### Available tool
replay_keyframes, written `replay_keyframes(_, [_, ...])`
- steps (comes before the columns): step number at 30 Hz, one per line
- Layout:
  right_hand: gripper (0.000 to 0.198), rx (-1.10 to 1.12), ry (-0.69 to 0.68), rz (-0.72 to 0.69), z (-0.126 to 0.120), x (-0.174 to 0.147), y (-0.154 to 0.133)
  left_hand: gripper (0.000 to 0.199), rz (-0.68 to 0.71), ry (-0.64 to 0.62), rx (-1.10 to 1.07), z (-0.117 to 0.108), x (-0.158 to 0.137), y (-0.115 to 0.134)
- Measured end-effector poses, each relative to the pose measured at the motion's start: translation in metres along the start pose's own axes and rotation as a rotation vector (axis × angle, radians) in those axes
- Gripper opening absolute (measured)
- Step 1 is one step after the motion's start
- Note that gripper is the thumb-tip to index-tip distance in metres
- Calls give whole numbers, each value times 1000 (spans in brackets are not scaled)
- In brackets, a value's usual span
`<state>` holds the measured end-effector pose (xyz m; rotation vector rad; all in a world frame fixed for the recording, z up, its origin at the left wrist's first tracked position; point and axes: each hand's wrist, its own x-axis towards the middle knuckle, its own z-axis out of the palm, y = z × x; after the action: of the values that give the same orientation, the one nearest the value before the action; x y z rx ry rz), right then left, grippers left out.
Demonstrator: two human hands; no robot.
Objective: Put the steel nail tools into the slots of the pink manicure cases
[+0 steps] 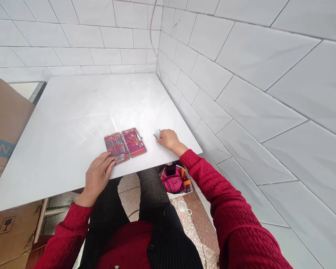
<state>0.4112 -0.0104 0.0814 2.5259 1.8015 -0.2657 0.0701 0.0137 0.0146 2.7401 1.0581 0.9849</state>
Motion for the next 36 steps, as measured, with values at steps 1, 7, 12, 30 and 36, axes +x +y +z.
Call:
replay_keyframes(1, [17,-18,-13,0,-1,1,-2,27,-3,-3,-10,1,-1,0])
replay_keyframes(7, [19,-92,-62,-11,-2,8,-13,30,-11,-10,-37,3,-2,1])
replay_keyframes(12, [24,-133,-53,-18,2,11,-20,29,7,-18,-26,2,-1,2])
replay_keyframes(30, [16,-29,-106,-242,-8,-24,-109,28,13,-31,-49,4,-6,3])
replay_keyframes(36, [19,-64,-136,-211,-12,-23,-123,28,20,-41,-37,4,-7,3])
